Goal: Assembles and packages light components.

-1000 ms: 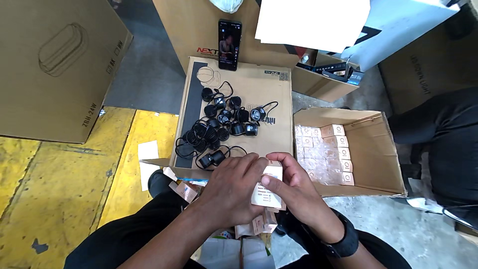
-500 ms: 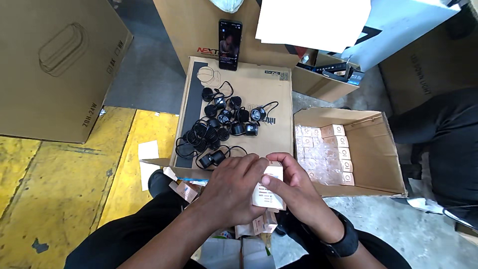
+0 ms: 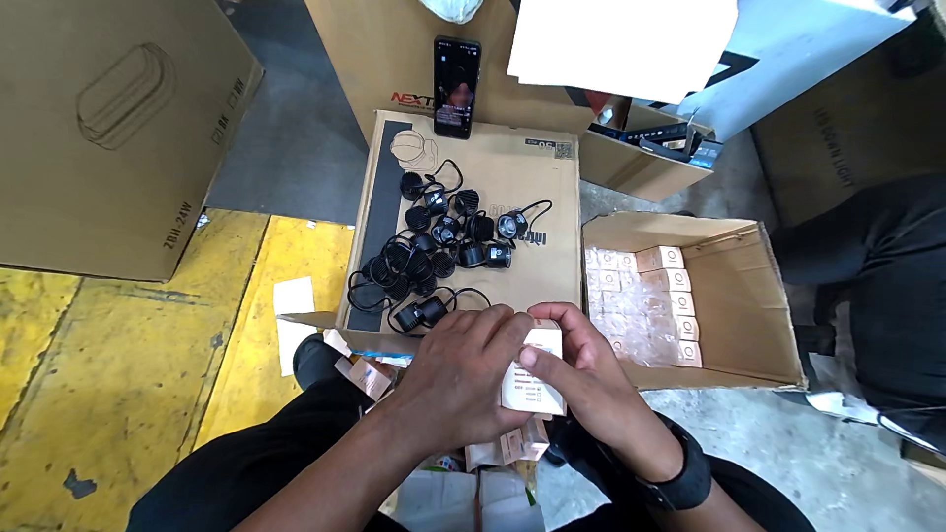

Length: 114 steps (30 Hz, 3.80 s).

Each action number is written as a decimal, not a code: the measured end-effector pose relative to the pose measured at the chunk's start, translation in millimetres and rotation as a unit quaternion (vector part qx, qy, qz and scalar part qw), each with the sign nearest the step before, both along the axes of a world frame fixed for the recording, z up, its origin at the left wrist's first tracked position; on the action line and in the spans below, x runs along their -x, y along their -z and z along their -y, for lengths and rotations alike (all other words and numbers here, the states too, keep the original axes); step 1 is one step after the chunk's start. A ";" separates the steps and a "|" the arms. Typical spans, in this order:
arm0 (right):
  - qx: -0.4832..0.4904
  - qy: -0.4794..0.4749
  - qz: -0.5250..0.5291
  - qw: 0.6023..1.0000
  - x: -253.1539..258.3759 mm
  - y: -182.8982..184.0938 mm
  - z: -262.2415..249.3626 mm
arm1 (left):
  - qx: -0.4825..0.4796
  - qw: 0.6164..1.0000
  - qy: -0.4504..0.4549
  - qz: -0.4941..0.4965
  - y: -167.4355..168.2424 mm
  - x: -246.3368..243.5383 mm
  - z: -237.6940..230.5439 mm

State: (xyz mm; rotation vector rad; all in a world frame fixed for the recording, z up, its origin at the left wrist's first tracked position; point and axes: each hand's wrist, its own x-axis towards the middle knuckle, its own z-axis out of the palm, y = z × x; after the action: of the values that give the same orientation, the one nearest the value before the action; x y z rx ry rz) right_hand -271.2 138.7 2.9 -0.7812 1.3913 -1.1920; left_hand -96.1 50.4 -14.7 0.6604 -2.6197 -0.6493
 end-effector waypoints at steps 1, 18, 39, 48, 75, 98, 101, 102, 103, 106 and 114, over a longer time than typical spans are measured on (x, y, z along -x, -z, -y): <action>0.000 -0.001 0.000 1.000 0.0 0.1 -0.1 | -0.001 1.000 0.001 0.000 0.1 0.0 0.0; 0.000 0.000 0.000 1.000 -0.7 0.5 -0.3 | -0.001 1.000 0.001 -0.002 -0.7 0.1 -0.4; -0.004 0.000 -0.005 1.000 -0.9 -0.1 -0.9 | -0.004 1.000 0.000 -0.001 -0.5 0.3 -1.2; -0.006 0.002 -0.001 1.000 -1.5 -0.4 -0.4 | -0.005 1.000 0.001 0.000 -1.4 0.1 -1.3; -0.007 -0.001 -0.001 1.000 -0.3 0.6 0.5 | -0.007 1.000 0.001 -0.002 -1.1 0.8 -0.7; 0.001 -0.012 0.000 1.000 -0.8 1.8 -0.7 | -0.006 1.000 0.007 0.003 -1.8 -0.9 -0.1; 0.002 -0.012 0.002 1.000 -0.9 1.6 -0.7 | -0.006 1.000 0.006 0.001 -1.8 -1.0 -0.5; 0.003 -0.013 0.003 1.000 -0.8 1.6 -0.8 | -0.007 1.000 0.006 0.000 -1.8 -1.0 -0.5; 0.005 -0.013 0.004 1.000 -0.8 1.9 -0.8 | -0.006 1.000 0.006 0.000 -1.6 -0.8 -0.5; 0.005 -0.011 0.003 1.000 -1.2 1.9 -0.7 | -0.003 1.000 0.005 -0.002 -0.8 -0.5 -0.3; 0.001 -0.009 0.003 1.000 -1.6 2.2 -0.9 | -0.002 1.000 0.006 0.000 -1.2 -0.9 -0.6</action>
State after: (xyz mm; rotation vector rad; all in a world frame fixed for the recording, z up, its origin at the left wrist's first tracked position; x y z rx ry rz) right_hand -269.6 139.6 0.7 -0.7911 1.3754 -1.1810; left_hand -95.2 51.0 -13.5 0.6465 -2.6259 -0.6595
